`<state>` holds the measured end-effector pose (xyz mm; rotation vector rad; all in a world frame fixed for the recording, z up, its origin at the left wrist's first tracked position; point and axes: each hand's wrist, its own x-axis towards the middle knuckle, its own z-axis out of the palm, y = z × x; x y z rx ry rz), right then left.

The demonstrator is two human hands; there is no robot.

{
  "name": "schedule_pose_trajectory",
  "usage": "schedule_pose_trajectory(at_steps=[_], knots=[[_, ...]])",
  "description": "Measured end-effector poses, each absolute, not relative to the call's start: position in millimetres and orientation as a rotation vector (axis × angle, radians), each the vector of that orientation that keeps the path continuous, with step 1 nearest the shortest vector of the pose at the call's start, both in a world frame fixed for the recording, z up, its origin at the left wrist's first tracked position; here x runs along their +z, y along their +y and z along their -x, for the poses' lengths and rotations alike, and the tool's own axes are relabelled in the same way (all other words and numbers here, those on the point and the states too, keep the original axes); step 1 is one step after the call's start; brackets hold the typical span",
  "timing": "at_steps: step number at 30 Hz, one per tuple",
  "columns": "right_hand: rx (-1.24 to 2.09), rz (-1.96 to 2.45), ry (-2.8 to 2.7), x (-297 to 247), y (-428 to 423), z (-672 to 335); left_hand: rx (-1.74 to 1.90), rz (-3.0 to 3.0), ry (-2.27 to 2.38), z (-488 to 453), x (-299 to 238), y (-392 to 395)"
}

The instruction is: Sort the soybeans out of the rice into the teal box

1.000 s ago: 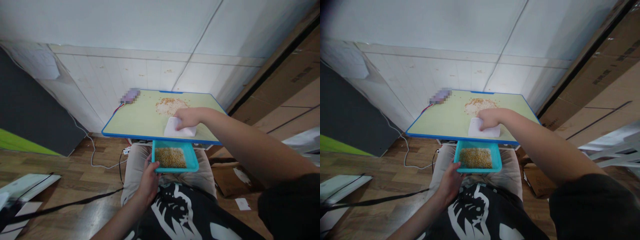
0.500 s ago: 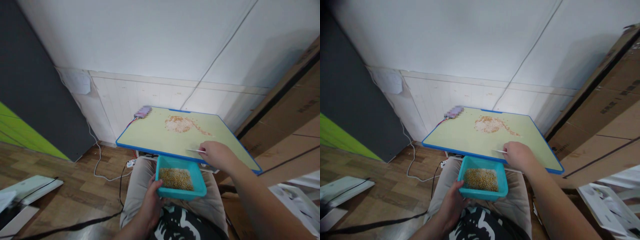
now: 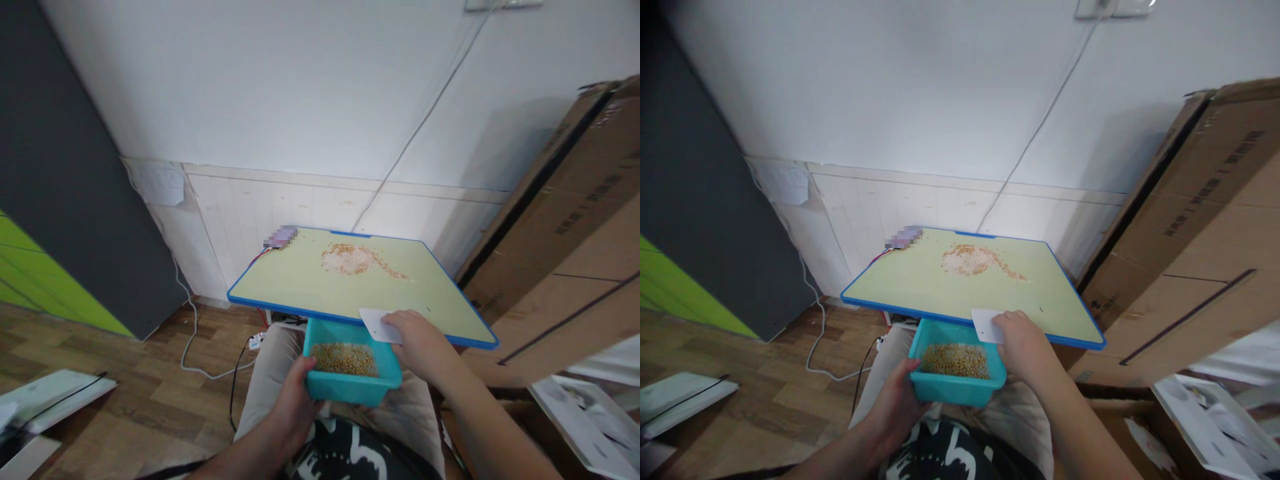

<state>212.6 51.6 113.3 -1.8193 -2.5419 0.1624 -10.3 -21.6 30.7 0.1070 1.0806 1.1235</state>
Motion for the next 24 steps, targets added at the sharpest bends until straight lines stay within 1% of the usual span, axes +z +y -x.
schedule_pose_trajectory(at_steps=[4, 10, 17, 24], knots=[[0.201, 1.791, -2.526, 107, 45, -219, 1.108, -0.074, 1.037, 1, 39, -13], [0.218, 1.743, -2.498, 101, 41, -227, 1.188, -0.113, 1.003, -15, 42, -3], [0.266, 1.717, -2.455, 112, 53, -240, 1.145, -0.149, 1.049, -16, 24, 2], [0.168, 1.790, -2.458, 130, 74, -260, 1.119, -0.211, 1.019, -15, 10, 4]])
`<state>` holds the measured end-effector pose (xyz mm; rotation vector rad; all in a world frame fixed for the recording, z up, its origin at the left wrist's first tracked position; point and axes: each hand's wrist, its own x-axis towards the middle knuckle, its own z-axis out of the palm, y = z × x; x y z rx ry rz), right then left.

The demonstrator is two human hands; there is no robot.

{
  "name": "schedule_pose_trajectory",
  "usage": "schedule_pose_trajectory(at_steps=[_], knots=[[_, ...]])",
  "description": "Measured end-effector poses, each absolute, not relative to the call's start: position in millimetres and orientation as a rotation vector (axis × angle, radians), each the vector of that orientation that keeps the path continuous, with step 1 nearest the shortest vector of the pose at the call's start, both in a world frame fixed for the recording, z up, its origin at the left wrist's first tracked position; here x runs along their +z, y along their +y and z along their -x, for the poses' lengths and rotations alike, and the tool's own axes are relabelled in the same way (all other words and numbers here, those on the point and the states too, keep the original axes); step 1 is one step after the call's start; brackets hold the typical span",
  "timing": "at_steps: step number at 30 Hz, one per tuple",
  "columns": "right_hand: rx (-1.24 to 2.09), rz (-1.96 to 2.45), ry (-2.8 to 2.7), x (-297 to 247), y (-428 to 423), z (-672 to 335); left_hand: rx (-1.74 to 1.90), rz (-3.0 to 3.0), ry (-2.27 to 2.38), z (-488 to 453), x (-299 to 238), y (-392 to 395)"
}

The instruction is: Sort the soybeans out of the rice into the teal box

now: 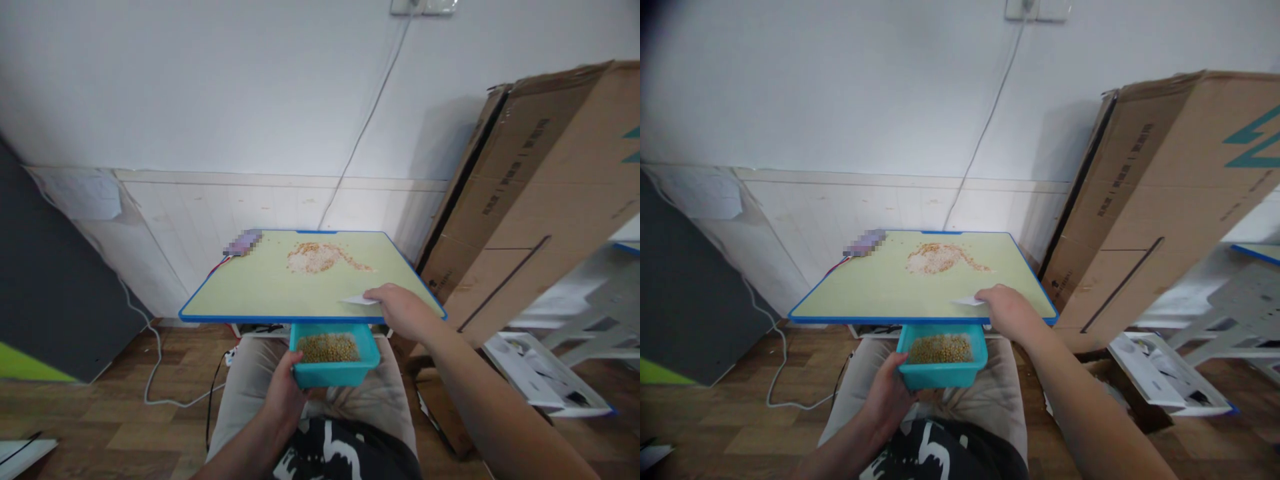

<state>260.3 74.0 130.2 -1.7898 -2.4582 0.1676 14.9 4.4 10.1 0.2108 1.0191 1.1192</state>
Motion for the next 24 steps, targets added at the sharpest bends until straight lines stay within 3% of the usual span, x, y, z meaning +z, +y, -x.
schedule_pose_trajectory(at_steps=[9, 17, 24], knots=[[-0.278, 2.264, -2.143, 181, 136, -316, 1.135, -0.160, 0.993, -30, 12, 10], [-0.202, 2.388, -2.259, 180, 229, -334, 1.115, -0.100, 1.022, -36, 6, 6], [-0.141, 2.436, -2.392, 154, 260, -299, 1.128, -0.091, 1.005, -32, 11, 1]])
